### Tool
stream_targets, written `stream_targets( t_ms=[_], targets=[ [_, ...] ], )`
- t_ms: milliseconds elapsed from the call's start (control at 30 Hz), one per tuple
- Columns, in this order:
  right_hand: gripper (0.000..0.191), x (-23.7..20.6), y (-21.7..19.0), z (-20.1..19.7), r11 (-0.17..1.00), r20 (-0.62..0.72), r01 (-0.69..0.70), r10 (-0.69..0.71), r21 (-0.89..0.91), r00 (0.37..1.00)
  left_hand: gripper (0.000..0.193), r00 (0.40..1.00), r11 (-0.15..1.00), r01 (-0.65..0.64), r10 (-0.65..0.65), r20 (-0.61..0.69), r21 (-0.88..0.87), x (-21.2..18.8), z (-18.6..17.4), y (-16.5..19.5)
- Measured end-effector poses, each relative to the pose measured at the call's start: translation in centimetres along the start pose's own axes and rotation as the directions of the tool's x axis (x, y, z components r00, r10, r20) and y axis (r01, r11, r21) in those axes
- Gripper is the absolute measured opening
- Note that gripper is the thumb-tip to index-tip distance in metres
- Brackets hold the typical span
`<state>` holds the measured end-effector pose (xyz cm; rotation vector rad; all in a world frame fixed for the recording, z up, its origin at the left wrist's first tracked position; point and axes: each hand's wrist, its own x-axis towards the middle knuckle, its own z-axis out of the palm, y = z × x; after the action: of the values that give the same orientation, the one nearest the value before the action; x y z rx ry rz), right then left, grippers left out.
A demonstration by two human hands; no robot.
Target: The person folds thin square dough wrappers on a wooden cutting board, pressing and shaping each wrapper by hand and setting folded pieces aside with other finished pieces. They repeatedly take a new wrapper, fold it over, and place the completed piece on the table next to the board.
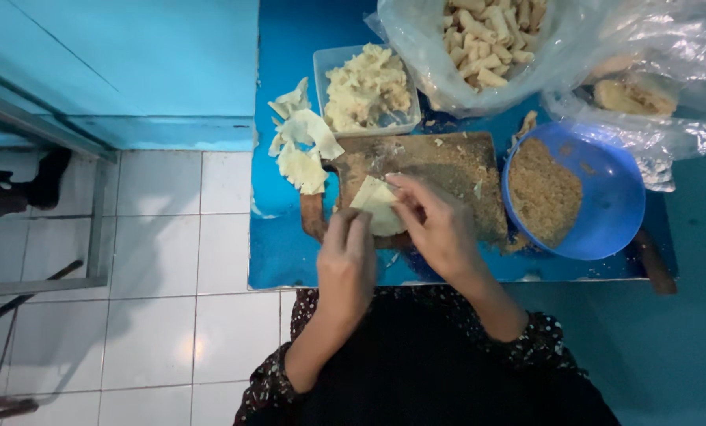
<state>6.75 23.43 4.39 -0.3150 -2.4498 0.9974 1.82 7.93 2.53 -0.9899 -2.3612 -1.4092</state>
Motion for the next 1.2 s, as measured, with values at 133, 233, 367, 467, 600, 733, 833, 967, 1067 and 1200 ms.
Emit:
stream_targets(
  t_ms=[133,233,367,467,600,733,833,967,1067,1200],
  targets=[
    [0.043,0.4,0.1,-0.1,0.996,0.035,0.009,-0.006,-0.087,0.999,0.035,0.993,0.977,-0.117,0.109,0.052,0.177,0.0,0.5,-0.1],
    [0.044,0.7,0.2,-0.1,0.995,0.034,0.022,-0.019,-0.096,0.999,0.038,0.988,0.971,-0.148,0.138,0.065,0.19,-0.4,0.4,-0.2],
    [0.042,1.8,-0.2,-0.8,0.979,0.102,0.122,-0.106,-0.162,0.989,0.032,0.989,0.945,-0.146,0.13,0.073,0.291,-0.6,0.6,-0.4],
    [0.041,4.4,-0.6,-1.5,0.915,0.104,0.227,-0.203,-0.335,0.974,0.031,0.973,0.883,-0.223,0.225,0.044,0.413,-0.9,0.9,-0.9],
    [0.039,9.8,-0.3,0.2,0.797,0.199,0.349,-0.287,-0.493,0.937,0.041,0.965,0.896,-0.26,0.226,0.135,0.359,-1.6,1.2,-1.6],
    [0.03,11.4,0.9,1.1,0.83,0.219,0.396,-0.334,-0.393,0.917,0.043,0.969,0.92,-0.247,0.226,0.105,0.305,-1.9,1.5,-2.3],
    [0.012,11.3,1.7,1.2,0.761,0.233,0.429,-0.36,-0.486,0.903,0.043,0.971,0.926,-0.24,0.223,0.089,0.292,-2.1,1.5,-2.5],
    [0.017,11.7,2.3,0.9,0.727,0.285,0.478,-0.384,-0.493,0.878,0.041,0.967,0.926,-0.252,0.228,0.115,0.28,-2.0,1.5,-2.4],
    [0.019,11.7,2.5,1.0,0.662,0.272,0.506,-0.43,-0.554,0.861,0.043,0.969,0.928,-0.244,0.22,0.115,0.281,-2.0,1.3,-2.3],
    [0.01,11.7,2.5,1.7,0.66,0.272,0.493,-0.416,-0.566,0.868,0.044,0.968,0.925,-0.246,0.218,0.125,0.291,-1.9,1.2,-2.2]
  ],
)
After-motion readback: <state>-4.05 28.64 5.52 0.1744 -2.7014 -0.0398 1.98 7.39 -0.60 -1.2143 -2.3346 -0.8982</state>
